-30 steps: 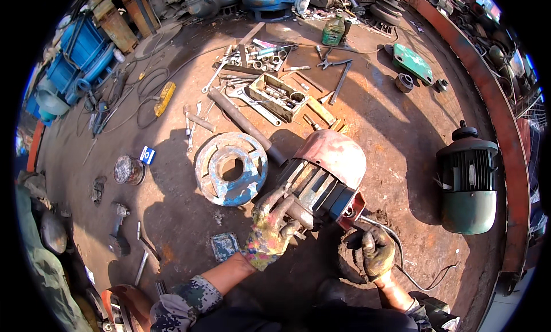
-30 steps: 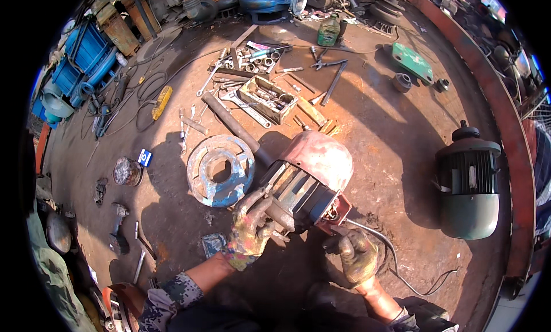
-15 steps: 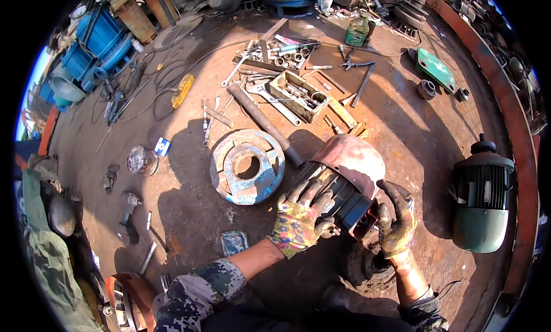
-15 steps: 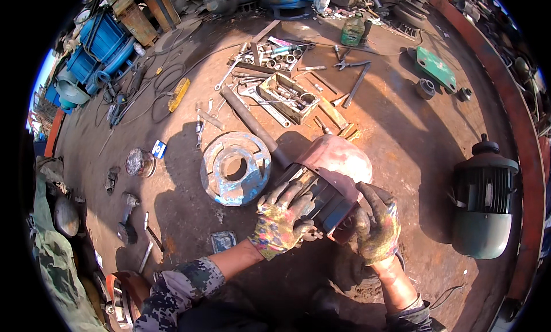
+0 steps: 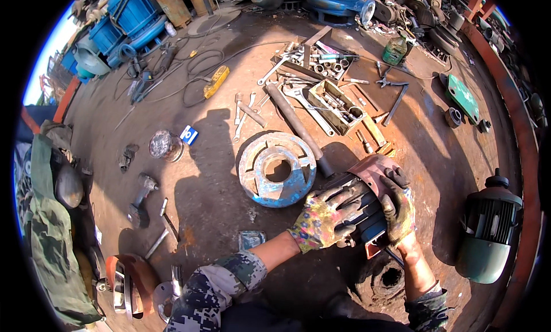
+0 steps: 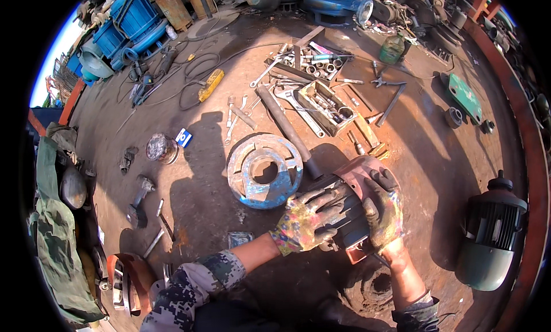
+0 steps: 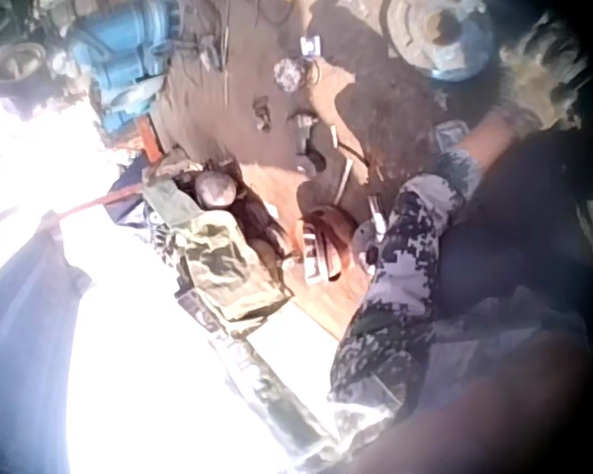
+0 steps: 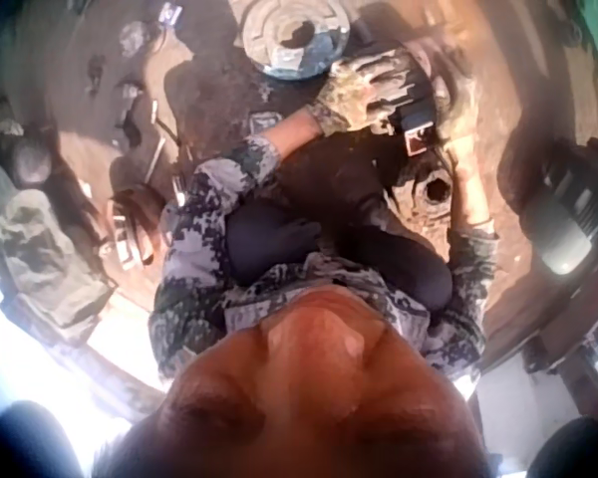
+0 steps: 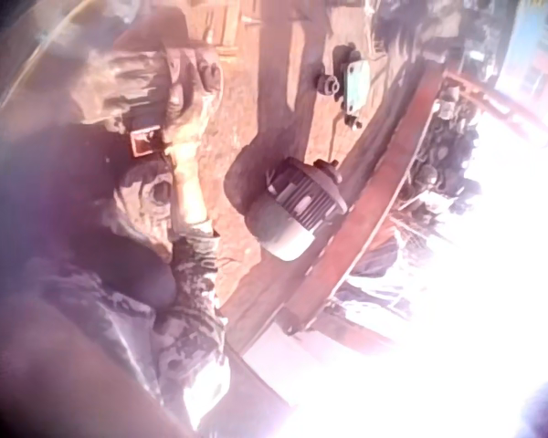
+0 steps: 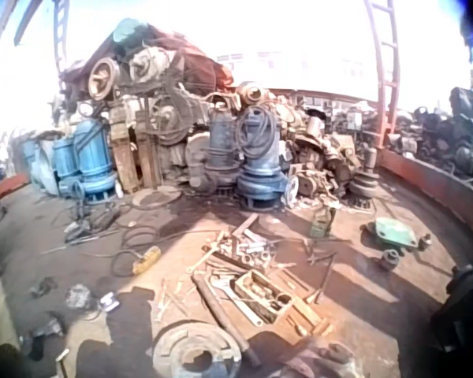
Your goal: The person puts on gloves and sits on the ground in a scrapyard. They pick up a motor, attach a cover, and use a screwdriver to tighten screws on the motor's terminal box.
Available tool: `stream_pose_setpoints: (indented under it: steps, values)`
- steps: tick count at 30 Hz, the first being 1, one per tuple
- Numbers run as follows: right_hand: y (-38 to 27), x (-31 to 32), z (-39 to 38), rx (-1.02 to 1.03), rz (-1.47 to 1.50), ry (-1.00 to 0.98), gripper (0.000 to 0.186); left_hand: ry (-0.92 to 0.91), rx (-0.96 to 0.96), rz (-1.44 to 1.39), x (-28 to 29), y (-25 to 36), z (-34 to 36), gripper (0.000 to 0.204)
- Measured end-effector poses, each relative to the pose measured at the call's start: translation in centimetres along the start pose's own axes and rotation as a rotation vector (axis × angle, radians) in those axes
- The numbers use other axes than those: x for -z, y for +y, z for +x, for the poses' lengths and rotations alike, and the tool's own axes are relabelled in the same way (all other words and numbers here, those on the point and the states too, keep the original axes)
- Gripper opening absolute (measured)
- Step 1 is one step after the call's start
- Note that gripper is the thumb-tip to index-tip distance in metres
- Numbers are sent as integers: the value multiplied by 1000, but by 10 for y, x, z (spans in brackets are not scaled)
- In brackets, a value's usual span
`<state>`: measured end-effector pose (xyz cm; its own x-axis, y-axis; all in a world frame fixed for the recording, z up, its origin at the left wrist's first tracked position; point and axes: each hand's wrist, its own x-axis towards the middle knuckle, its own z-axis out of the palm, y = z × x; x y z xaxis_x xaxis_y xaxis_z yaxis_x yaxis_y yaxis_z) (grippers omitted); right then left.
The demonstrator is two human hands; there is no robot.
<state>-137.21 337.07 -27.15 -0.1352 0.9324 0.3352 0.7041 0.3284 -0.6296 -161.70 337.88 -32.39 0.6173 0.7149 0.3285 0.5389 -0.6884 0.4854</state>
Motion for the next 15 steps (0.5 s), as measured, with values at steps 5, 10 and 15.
stream_pose_setpoints:
  steps: [5,10,15]
  values:
    - [-5,-1,-3,-31,-48,-7,50,-22,-101,-118,-10,-17,3,63]
    - [-2,3,-6,-3,-118,-18,37,218,147,-436,-11,-44,-26,61]
    - [-5,1,-4,-13,-90,-11,35,258,530,26,-11,-124,-73,41]
